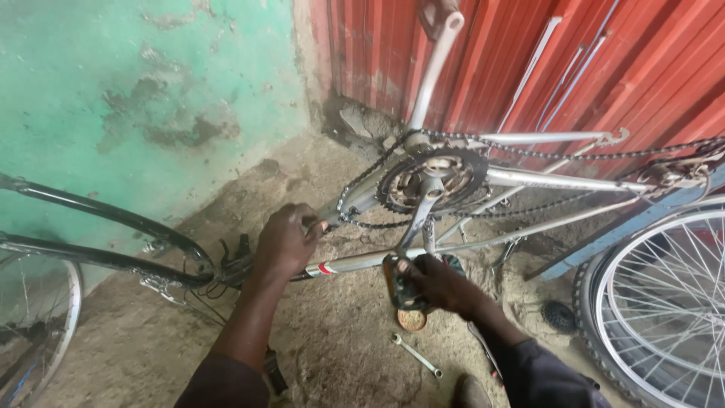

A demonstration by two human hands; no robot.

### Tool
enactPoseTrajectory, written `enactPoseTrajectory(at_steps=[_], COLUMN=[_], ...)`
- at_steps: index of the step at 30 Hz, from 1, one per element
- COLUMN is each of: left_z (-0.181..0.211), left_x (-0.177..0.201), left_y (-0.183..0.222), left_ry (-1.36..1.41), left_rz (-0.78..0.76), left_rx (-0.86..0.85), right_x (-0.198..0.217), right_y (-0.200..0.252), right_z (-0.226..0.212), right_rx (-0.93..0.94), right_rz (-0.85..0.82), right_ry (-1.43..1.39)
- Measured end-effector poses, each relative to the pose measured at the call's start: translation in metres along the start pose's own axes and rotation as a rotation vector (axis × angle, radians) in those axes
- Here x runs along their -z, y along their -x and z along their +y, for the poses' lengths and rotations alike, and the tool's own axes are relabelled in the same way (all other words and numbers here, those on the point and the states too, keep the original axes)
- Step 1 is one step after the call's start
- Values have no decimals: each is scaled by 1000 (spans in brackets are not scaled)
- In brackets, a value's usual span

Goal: Repairing a bicycle crankset using a wrench and manual manipulation

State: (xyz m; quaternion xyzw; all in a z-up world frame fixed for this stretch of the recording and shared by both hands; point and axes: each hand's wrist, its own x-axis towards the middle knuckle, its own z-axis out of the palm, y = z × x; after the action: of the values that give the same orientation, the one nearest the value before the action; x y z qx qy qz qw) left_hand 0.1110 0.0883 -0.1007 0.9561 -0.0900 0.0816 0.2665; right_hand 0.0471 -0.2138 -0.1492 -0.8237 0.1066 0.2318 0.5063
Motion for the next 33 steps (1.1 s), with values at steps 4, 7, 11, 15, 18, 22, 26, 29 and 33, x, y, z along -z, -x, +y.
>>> enactPoseTrajectory(at_steps=[4, 7, 11, 15, 18, 22, 26, 29, 33], left_z=[10, 29, 58, 36, 21, 2, 14, 14, -3], left_x=[17, 33, 43, 27, 22, 3, 7, 36, 80], left_y=[3, 10, 30, 36, 36, 33, 34, 28, 25], left_ry=[90, 221, 208, 41, -87, -204, -95, -21, 172], left_rz=[-103, -327, -653, -731, -697, -698, -634, -645, -157], left_rx=[126, 183, 267, 187, 225, 151, 221, 339, 538], right_x=[-48, -73, -72, -40, 11, 74, 76, 13, -69], right_y=[-8, 18, 57, 31, 26, 32, 48, 36, 21], right_z=[-1, -36, -85, -45, -17, 11, -6, -29, -36], right_rx=[184, 253, 181, 173, 87, -70, -125, -162, 368], right_rz=[37, 98, 115, 75, 239, 472, 587, 489, 241], right_ry=[-84, -132, -83, -56, 388, 792, 745, 691, 488])
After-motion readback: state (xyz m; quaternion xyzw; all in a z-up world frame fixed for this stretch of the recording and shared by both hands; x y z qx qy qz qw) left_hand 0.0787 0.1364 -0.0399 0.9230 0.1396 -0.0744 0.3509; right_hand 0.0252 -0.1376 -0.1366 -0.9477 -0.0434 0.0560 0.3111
